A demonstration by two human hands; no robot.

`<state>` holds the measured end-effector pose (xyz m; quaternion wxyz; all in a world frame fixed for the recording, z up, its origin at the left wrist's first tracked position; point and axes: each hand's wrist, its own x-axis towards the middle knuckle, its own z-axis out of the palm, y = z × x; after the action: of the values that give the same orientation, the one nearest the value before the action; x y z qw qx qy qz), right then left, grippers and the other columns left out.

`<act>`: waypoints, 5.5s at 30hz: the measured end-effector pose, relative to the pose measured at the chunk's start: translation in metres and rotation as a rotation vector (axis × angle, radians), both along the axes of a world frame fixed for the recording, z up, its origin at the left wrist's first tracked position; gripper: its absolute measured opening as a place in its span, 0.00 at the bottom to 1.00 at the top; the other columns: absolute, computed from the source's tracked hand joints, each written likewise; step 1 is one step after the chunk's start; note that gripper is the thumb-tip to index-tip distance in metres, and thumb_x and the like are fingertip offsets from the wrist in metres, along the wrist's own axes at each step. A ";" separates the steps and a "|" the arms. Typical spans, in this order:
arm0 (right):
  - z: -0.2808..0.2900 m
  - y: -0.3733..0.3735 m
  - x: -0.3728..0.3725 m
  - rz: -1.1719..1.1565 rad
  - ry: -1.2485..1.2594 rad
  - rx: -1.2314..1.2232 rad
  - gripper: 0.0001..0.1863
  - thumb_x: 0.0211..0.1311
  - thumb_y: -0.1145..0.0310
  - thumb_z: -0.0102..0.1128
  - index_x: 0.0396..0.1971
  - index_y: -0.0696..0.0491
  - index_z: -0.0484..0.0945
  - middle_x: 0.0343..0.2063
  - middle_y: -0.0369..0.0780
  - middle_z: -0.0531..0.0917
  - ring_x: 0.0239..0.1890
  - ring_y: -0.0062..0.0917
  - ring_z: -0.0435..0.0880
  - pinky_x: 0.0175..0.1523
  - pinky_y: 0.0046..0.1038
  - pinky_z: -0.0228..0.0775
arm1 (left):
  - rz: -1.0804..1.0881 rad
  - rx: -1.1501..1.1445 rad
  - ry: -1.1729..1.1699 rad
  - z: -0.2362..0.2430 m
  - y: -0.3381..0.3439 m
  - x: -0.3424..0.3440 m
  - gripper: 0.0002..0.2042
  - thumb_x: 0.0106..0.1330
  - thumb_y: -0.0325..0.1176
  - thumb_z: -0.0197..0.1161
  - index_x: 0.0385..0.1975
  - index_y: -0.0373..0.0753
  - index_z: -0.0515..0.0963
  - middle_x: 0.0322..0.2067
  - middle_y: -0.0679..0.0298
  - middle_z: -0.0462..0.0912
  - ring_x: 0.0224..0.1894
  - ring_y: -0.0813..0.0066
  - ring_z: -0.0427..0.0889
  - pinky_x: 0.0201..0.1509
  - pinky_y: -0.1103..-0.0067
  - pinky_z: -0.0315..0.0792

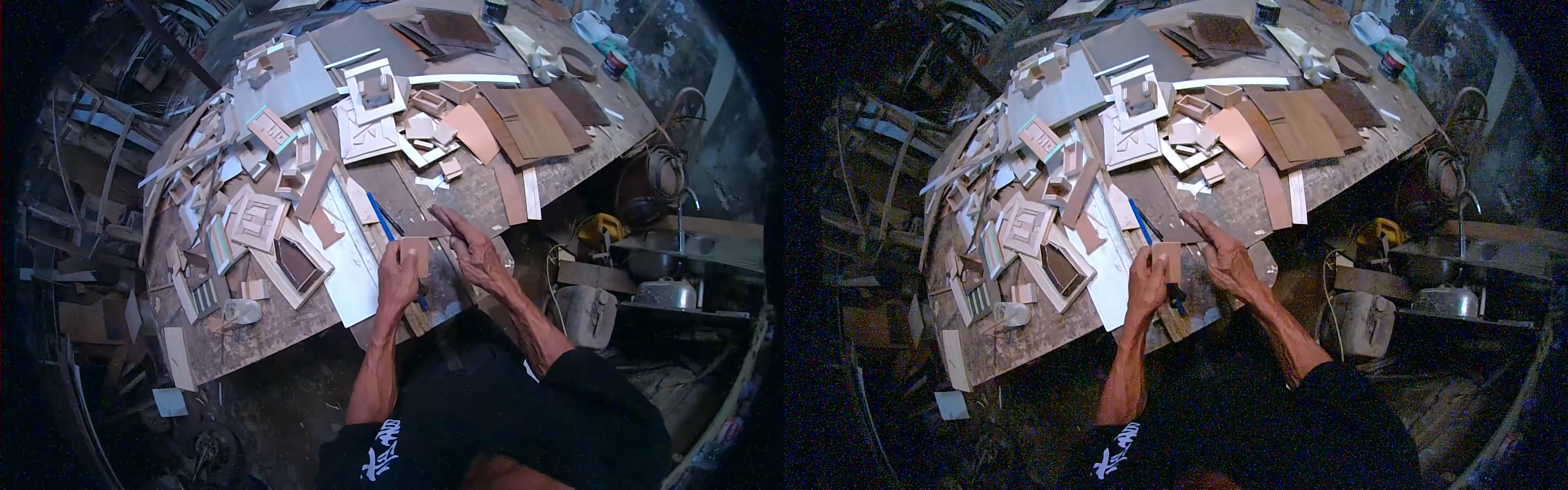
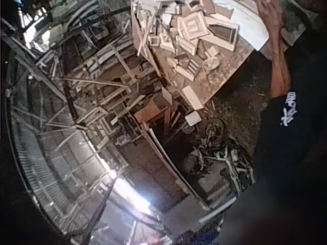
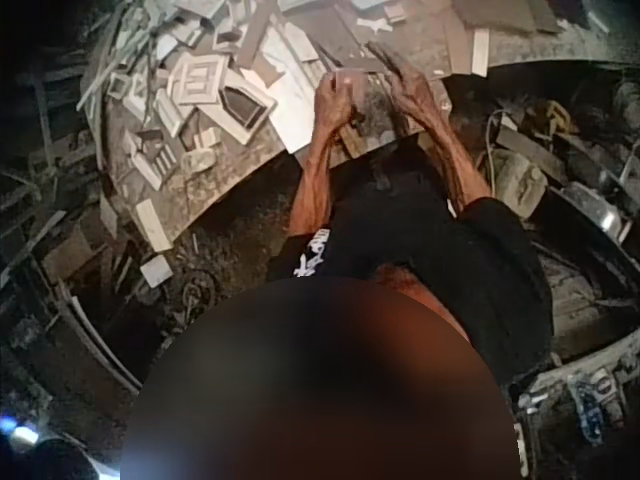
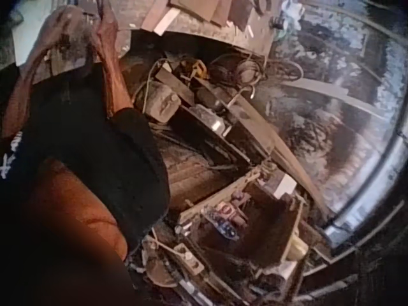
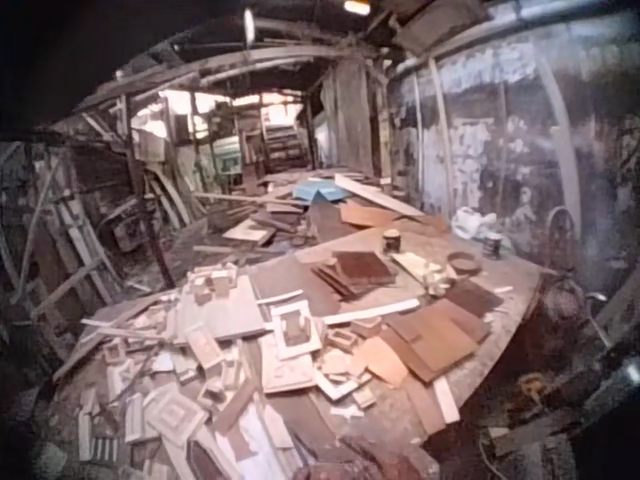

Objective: Cutting and sanding small wooden pieces to assemble a craft project at a workbench.

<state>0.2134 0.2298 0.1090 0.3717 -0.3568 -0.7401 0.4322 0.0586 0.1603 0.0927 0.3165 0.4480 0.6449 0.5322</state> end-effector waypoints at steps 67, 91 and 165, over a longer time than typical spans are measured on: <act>-0.010 -0.014 0.019 0.012 -0.794 0.015 0.33 0.49 0.69 0.57 0.60 0.34 0.68 0.39 0.42 0.79 0.39 0.38 0.80 0.41 0.35 0.72 | -0.300 -0.128 -0.180 0.001 -0.015 0.004 0.11 0.68 0.33 0.49 0.41 0.31 0.73 0.24 0.63 0.77 0.22 0.79 0.76 0.23 0.81 0.71; -0.002 -0.024 0.003 -0.030 -0.321 0.111 0.30 0.56 0.71 0.52 0.61 0.36 0.66 0.41 0.44 0.80 0.39 0.37 0.80 0.43 0.35 0.72 | -0.379 -0.014 0.188 -0.008 0.001 -0.003 0.10 0.66 0.30 0.50 0.40 0.29 0.73 0.27 0.62 0.79 0.26 0.75 0.78 0.31 0.78 0.74; -0.049 0.004 0.000 -0.224 0.178 -0.100 0.31 0.58 0.81 0.37 0.64 0.51 0.61 0.62 0.41 0.68 0.50 0.33 0.78 0.50 0.33 0.70 | 0.214 -0.111 -1.000 -0.025 0.021 0.025 0.14 0.67 0.28 0.51 0.49 0.28 0.70 0.44 0.55 0.77 0.45 0.65 0.78 0.49 0.72 0.74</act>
<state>0.2132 0.2341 0.0602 0.4636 -0.4154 -0.6374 0.4541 0.0839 0.1811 0.0677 0.5532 0.0526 0.4842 0.6758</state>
